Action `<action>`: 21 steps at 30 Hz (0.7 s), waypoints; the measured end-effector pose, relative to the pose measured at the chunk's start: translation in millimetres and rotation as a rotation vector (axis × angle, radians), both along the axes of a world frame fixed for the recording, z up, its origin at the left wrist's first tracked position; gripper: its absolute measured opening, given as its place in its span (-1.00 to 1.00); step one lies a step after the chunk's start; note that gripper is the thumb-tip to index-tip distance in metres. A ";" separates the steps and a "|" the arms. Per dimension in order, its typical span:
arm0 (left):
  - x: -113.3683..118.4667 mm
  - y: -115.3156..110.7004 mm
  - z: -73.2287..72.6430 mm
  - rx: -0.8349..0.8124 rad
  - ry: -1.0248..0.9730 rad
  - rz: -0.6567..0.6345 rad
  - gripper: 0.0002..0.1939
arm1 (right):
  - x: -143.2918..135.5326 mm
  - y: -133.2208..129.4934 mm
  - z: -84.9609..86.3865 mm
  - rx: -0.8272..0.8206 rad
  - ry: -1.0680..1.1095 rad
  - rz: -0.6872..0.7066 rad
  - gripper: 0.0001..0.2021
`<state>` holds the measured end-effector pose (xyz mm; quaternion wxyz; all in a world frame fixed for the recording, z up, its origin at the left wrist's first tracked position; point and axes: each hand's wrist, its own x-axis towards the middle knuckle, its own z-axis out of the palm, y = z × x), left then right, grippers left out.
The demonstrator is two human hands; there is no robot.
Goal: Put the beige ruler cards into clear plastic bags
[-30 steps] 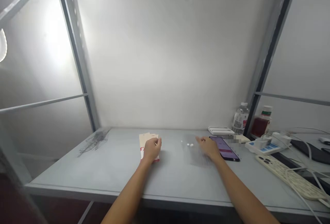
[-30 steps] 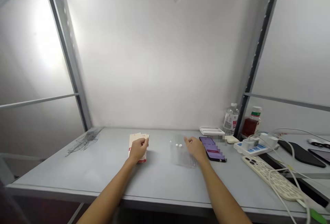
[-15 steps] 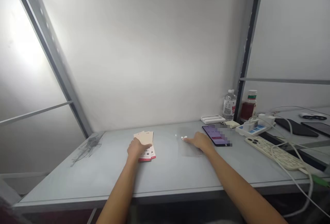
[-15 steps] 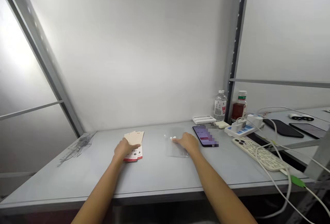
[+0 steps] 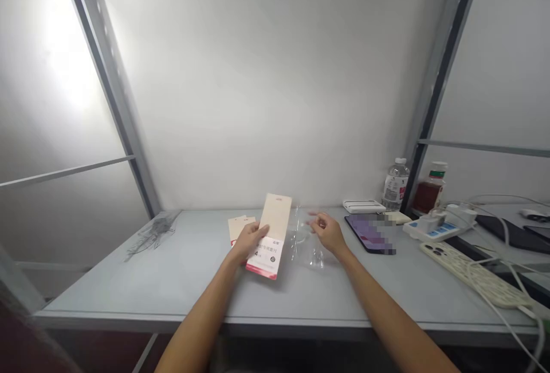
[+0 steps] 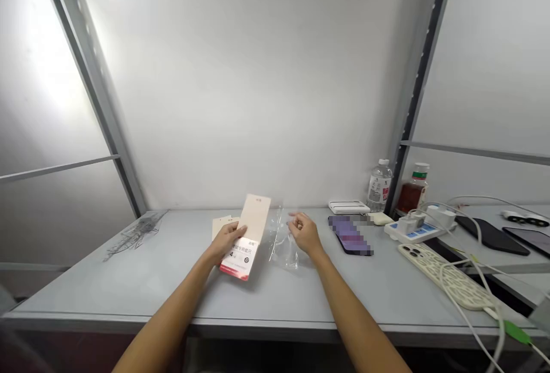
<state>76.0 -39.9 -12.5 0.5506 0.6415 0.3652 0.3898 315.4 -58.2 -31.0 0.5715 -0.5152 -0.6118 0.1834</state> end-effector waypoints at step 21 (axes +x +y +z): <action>0.5 -1.8 -10.0 -0.137 0.127 -0.175 -0.64 | -16.0 -15.8 1.2 -0.348 0.775 0.556 -0.90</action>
